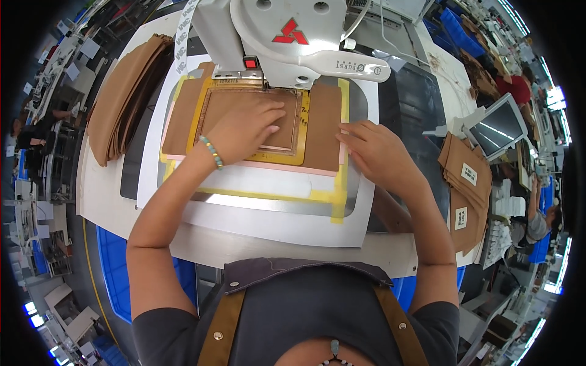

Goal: The recorder is sewing brand labels onto brown leather components using an industrial sewing machine in a workshop environment.

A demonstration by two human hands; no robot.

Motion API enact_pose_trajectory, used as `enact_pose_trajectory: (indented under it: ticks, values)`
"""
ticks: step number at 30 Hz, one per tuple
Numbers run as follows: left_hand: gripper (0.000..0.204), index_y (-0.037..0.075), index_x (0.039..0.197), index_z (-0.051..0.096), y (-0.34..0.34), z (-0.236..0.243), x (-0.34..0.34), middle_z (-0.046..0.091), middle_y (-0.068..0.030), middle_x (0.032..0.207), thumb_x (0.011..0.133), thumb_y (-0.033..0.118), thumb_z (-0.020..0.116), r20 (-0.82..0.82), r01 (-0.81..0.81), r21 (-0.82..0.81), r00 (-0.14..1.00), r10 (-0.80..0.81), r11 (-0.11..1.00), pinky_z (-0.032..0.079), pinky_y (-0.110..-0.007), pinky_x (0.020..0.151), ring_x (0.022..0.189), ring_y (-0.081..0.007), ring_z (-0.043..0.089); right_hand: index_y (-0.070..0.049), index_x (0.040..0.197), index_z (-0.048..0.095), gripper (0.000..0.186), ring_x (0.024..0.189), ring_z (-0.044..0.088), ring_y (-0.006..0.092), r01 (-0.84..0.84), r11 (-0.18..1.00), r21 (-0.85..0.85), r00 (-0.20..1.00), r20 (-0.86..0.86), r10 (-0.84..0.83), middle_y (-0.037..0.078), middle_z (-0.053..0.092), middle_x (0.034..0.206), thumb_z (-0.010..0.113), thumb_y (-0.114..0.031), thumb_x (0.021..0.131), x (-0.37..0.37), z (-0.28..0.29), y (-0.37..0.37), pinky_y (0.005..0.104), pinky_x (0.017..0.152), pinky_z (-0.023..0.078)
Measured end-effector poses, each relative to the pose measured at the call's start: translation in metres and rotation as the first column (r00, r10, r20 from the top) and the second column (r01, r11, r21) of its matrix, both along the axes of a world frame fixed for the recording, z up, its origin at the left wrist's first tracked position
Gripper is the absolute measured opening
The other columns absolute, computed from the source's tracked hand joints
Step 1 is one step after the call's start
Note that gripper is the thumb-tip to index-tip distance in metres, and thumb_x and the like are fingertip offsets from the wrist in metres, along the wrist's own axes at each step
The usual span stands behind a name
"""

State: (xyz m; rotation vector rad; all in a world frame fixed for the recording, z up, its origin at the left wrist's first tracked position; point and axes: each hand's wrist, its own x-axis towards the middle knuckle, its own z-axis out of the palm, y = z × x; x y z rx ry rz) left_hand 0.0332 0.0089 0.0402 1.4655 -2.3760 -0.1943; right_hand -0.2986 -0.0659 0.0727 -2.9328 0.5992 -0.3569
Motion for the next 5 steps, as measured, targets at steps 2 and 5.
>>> enact_pose_trajectory:
  ticks: [2,5]
  values:
    - [0.036,0.003,0.135,0.067,0.011,0.006,0.014,0.063,-0.0121,0.148,0.1,0.011,0.066,-0.023,-0.021,0.005,1.0,0.021,1.0,0.045,-0.045,0.117,0.139,-0.0332,0.056,-0.003,0.128,0.071,0.037,0.117,0.065,0.0275,-0.049,0.999,0.008,0.999,0.005,0.049,0.011,0.069,0.134,0.065,-0.006,0.091,0.01,0.002,0.005,0.0399,0.097,0.053]
    - [0.033,0.003,0.13,0.07,0.022,0.008,0.028,0.065,-0.0116,0.146,0.097,0.008,0.069,-0.088,-0.002,0.04,0.996,0.005,0.999,0.049,-0.044,0.113,0.137,-0.033,0.059,-0.005,0.132,0.069,0.042,0.123,0.063,0.0285,-0.133,0.991,-0.006,0.991,-0.027,0.133,0.012,0.067,0.138,0.066,-0.006,0.09,0.033,-0.002,0.007,0.0404,0.1,0.051]
